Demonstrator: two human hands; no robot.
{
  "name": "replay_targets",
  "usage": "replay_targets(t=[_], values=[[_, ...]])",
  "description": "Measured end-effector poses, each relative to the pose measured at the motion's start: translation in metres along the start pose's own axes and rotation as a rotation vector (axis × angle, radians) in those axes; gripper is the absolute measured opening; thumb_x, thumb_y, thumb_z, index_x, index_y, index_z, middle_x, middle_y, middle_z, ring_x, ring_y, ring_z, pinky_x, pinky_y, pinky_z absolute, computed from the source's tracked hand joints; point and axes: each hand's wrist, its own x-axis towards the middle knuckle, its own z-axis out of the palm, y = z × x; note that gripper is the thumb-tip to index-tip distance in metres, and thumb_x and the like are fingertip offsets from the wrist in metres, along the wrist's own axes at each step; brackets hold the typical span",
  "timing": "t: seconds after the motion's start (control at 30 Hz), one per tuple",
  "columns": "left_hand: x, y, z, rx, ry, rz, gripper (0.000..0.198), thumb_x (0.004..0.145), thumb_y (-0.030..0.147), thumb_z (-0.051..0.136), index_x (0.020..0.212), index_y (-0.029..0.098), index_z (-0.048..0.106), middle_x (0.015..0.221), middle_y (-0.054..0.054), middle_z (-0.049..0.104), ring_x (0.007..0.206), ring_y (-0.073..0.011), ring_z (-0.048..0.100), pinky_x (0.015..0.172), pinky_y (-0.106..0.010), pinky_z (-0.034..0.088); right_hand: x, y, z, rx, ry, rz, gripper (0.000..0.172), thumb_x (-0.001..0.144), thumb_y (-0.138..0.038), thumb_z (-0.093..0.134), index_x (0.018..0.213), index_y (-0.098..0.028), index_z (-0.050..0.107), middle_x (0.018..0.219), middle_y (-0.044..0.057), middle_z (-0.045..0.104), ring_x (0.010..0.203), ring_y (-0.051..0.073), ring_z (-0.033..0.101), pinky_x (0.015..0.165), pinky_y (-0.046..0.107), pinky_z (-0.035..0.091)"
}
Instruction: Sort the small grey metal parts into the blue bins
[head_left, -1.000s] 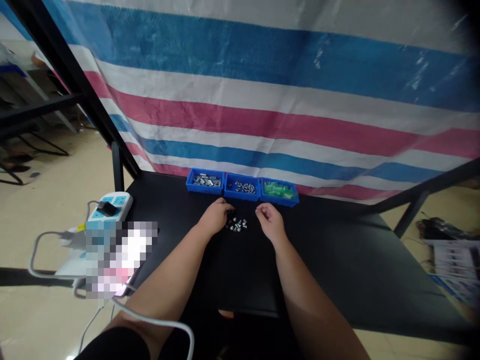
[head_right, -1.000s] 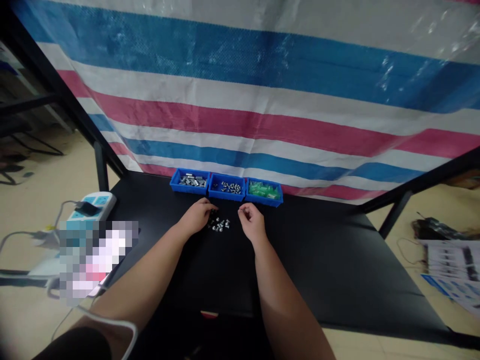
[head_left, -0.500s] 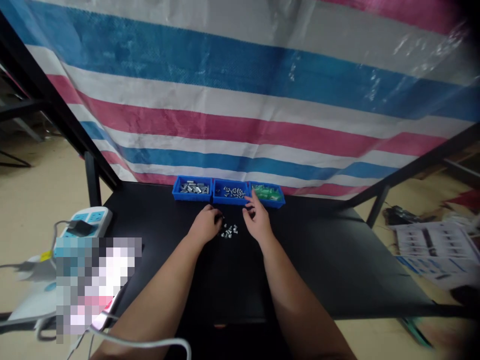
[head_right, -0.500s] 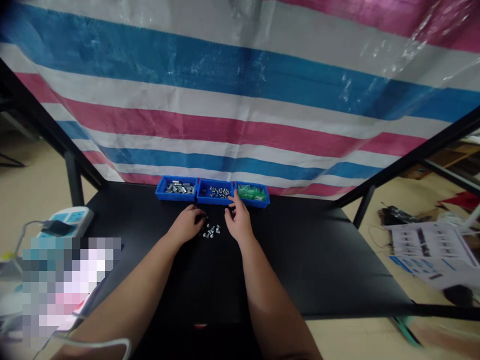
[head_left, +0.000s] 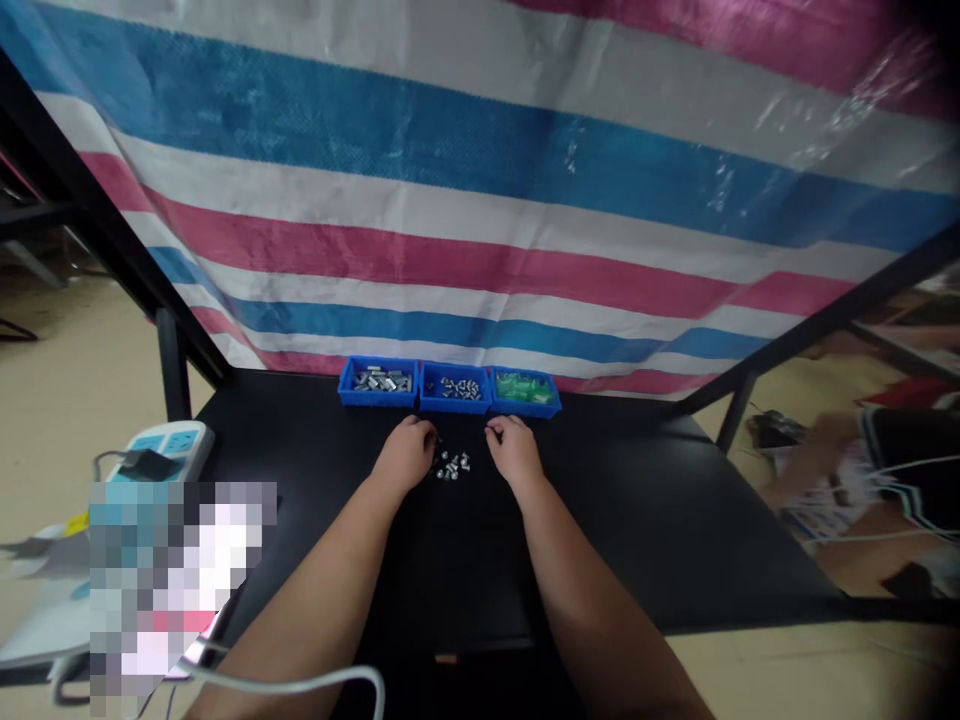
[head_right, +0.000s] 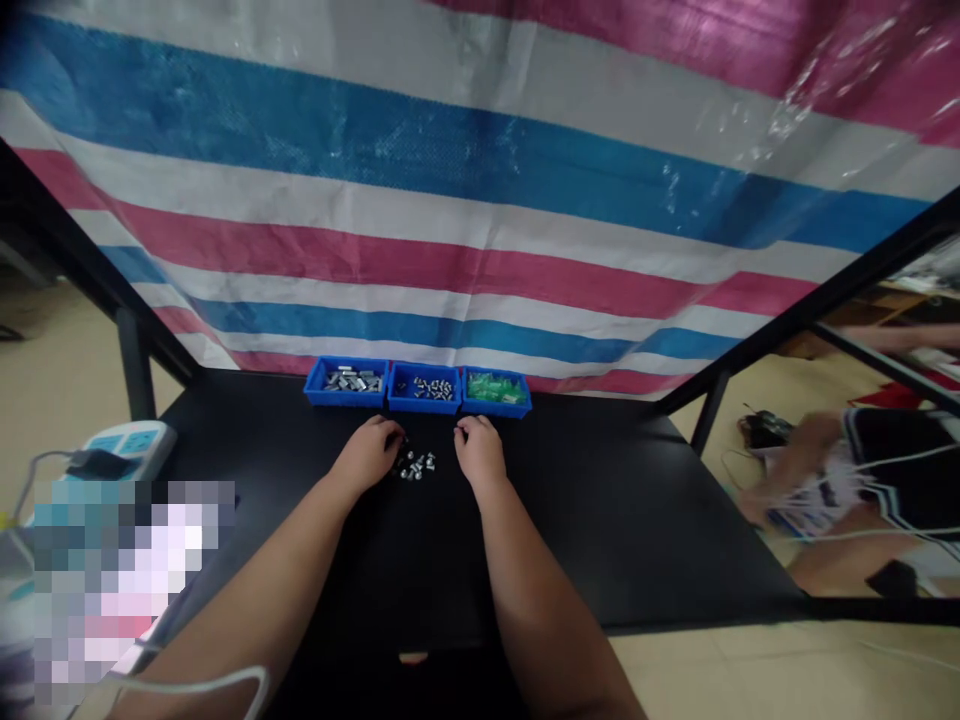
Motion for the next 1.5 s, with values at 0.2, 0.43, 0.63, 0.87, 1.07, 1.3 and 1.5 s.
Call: replay_targets(t=[0.2, 0.43, 0.63, 0.87, 1.07, 1.3, 1.5], values=[[0.001, -0.001, 0.000, -0.005, 0.008, -0.013, 0.024, 0.094, 0.014, 0.052, 0.100, 0.016, 0.075, 0.099, -0.010, 0.065, 0.092, -0.0205, 0.066, 0.090, -0.029, 0.050, 0.009, -0.029, -0.012, 0.371, -0.010, -0.134, 0.017, 0.092, -0.029, 0.061, 0.098, -0.021, 0.074, 0.096, 0.007, 0.066, 0.080, 0.018, 0.067, 0.077, 0.031, 0.059], [0.002, -0.005, 0.004, -0.040, 0.026, -0.005, 0.027, 0.093, 0.010, 0.048, 0.099, 0.014, 0.073, 0.096, -0.011, 0.064, 0.091, -0.0211, 0.065, 0.088, -0.030, 0.049, 0.032, -0.047, 0.007, 0.581, 0.111, -0.055, 0.037, 0.087, -0.031, 0.066, 0.123, -0.022, 0.067, 0.110, 0.010, 0.061, 0.084, 0.017, 0.068, 0.075, 0.032, 0.062], [0.005, -0.009, 0.003, -0.357, 0.154, 0.022, 0.021, 0.094, 0.017, 0.050, 0.096, 0.017, 0.071, 0.097, -0.008, 0.069, 0.093, -0.0206, 0.065, 0.089, -0.031, 0.048, 0.011, -0.055, 0.012, 0.449, -0.089, -0.207, 0.026, 0.089, -0.026, 0.063, 0.113, -0.022, 0.072, 0.092, 0.006, 0.067, 0.072, 0.015, 0.064, 0.068, 0.028, 0.058], [0.010, -0.005, 0.007, -0.887, 0.081, -0.035, 0.026, 0.091, 0.037, 0.059, 0.100, 0.015, 0.068, 0.092, -0.007, 0.071, 0.079, -0.0177, 0.065, 0.073, -0.027, 0.050, 0.008, -0.059, 0.025, 0.803, -0.237, -0.039, 0.030, 0.086, -0.037, 0.070, 0.112, -0.020, 0.072, 0.092, 0.007, 0.075, 0.081, 0.020, 0.072, 0.076, 0.033, 0.060], [0.005, -0.004, 0.002, -0.706, 0.130, 0.007, 0.020, 0.089, 0.026, 0.058, 0.106, 0.018, 0.061, 0.086, -0.002, 0.066, 0.077, -0.0159, 0.063, 0.074, -0.028, 0.049, 0.015, -0.054, 0.028, 0.871, -0.107, 0.034, 0.025, 0.083, -0.040, 0.074, 0.095, -0.018, 0.072, 0.077, 0.004, 0.071, 0.064, 0.016, 0.066, 0.063, 0.030, 0.058], [-0.004, -0.005, -0.013, -0.180, -0.026, 0.046, 0.032, 0.078, 0.015, 0.064, 0.109, 0.020, 0.068, 0.102, -0.007, 0.062, 0.085, -0.0190, 0.063, 0.080, -0.030, 0.050, 0.036, -0.048, 0.026, 0.702, 0.223, 0.004, 0.053, 0.081, -0.031, 0.072, 0.132, -0.020, 0.061, 0.099, 0.006, 0.067, 0.072, 0.014, 0.061, 0.070, 0.030, 0.056], [-0.004, -0.003, -0.012, -0.022, -0.047, -0.061, 0.018, 0.079, 0.018, 0.063, 0.096, 0.020, 0.070, 0.096, -0.007, 0.066, 0.086, -0.0217, 0.065, 0.078, -0.031, 0.048, 0.019, -0.060, 0.004, 0.295, -0.106, -0.261, 0.025, 0.083, -0.020, 0.067, 0.107, -0.024, 0.073, 0.082, 0.001, 0.065, 0.077, 0.016, 0.058, 0.076, 0.030, 0.049]])
